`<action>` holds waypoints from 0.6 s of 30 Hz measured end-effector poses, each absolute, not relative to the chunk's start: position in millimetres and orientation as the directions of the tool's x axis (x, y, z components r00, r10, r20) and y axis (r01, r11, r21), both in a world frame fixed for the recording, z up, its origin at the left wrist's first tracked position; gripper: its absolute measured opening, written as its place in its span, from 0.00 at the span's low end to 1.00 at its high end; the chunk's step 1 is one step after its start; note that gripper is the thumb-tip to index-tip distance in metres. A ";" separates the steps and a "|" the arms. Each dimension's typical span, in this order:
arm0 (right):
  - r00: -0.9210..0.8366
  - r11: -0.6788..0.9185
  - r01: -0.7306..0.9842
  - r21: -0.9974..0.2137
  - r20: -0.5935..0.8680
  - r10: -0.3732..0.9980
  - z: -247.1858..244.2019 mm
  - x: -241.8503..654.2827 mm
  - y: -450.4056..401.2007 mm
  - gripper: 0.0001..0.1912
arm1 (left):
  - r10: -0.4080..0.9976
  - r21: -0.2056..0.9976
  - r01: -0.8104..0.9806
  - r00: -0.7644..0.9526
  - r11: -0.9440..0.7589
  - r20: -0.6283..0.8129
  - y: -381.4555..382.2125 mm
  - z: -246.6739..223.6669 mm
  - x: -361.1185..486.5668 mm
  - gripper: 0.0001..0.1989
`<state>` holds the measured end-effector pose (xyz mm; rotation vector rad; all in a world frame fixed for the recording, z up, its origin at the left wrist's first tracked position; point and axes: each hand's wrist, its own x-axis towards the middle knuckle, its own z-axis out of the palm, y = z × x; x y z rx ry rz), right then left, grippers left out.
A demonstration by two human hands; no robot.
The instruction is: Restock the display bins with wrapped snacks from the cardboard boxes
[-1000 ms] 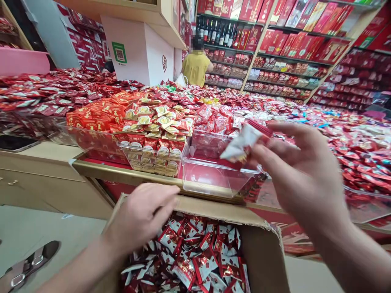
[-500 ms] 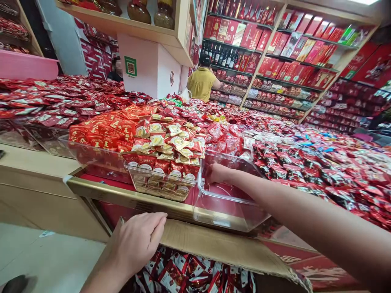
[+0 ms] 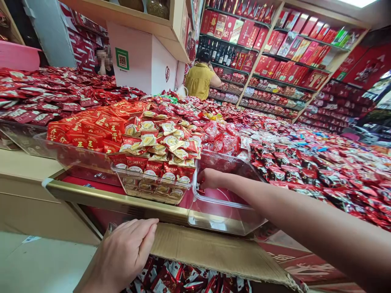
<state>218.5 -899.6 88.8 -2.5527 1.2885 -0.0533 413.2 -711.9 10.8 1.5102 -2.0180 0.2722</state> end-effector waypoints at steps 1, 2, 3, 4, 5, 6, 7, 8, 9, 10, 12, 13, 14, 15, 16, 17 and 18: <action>0.624 -0.581 -0.771 -0.261 -0.126 -0.772 89.9 217.2 -898.8 0.06 | -0.802 0.181 -0.928 -0.170 0.326 0.573 -712.1 10.5 413.1 0.12; 0.643 -0.598 -0.760 -0.255 -0.161 -0.749 91.1 216.0 -897.5 0.06 | -0.800 0.178 -0.931 -0.165 0.320 0.577 -712.3 10.4 412.8 0.12; 0.658 -0.612 -0.751 -0.248 -0.187 -0.730 92.4 215.1 -896.0 0.06 | -0.798 0.174 -0.933 -0.162 0.316 0.580 -712.5 10.4 412.3 0.12; 0.665 -0.622 -0.745 -0.241 -0.195 -0.721 93.7 214.5 -894.3 0.05 | -0.799 0.171 -0.934 -0.161 0.313 0.580 -712.9 10.6 412.0 0.12; 0.670 -0.630 -0.741 -0.232 -0.196 -0.716 95.2 214.3 -892.8 0.05 | -0.803 0.170 -0.935 -0.162 0.310 0.574 -713.5 11.2 411.8 0.12; 0.670 -0.634 -0.741 -0.221 -0.192 -0.717 97.3 214.6 -891.6 0.06 | -0.808 0.171 -0.936 -0.163 0.308 0.566 -714.3 12.0 412.0 0.12; 0.667 -0.635 -0.744 -0.206 -0.178 -0.723 100.4 215.2 -890.8 0.07 | -0.814 0.172 -0.936 -0.165 0.307 0.557 -715.1 13.2 412.7 0.12; 0.660 -0.634 -0.750 -0.188 -0.159 -0.734 104.9 215.9 -890.3 0.10 | -0.820 0.174 -0.936 -0.165 0.305 0.548 -715.9 14.6 414.0 0.12; 0.651 -0.630 -0.758 -0.169 -0.136 -0.747 111.3 216.3 -889.5 0.10 | -0.824 0.177 -0.936 -0.167 0.305 0.542 -716.2 16.1 415.6 0.11; 0.642 -0.625 -0.766 -0.152 -0.107 -0.760 119.5 216.1 -887.8 0.10 | -0.822 0.181 -0.934 -0.167 0.309 0.545 -715.7 17.2 417.3 0.11; 0.626 -0.618 -0.776 -0.127 -0.034 -0.779 140.3 211.9 -877.4 0.06 | -0.783 0.195 -0.918 -0.168 0.346 0.599 -710.2 16.6 419.0 0.10; 0.622 -0.620 -0.774 -0.125 0.024 -0.782 150.9 207.5 -866.9 0.05 | -0.742 0.200 -0.900 -0.175 0.387 0.647 -704.8 14.1 417.7 0.11; 0.623 -0.632 -0.764 -0.132 0.106 -0.775 159.8 201.7 -852.3 0.06 | -0.695 0.199 -0.875 -0.193 0.441 0.693 -697.7 9.6 414.3 0.14; 0.627 -0.654 -0.743 -0.144 0.195 -0.755 165.4 194.8 -833.6 0.08 | -0.657 0.195 -0.843 -0.224 0.501 0.720 -689.5 3.0 408.4 0.16; 0.626 -0.692 -0.702 -0.166 0.318 -0.712 166.4 187.4 -811.4 0.10 | -0.640 0.194 -0.808 -0.268 0.557 0.720 -681.0 -5.3 400.2 0.18; 0.638 -0.746 -0.640 -0.185 0.413 -0.650 161.8 180.0 -787.1 0.11 | -0.669 0.208 -0.781 -0.328 0.589 0.667 -673.3 -15.1 389.9 0.18; 0.669 -0.798 -0.568 -0.204 0.451 -0.591 150.9 173.2 -762.0 0.11 | -0.736 0.240 -0.769 -0.395 0.592 0.550 -667.4 -25.6 378.5 0.18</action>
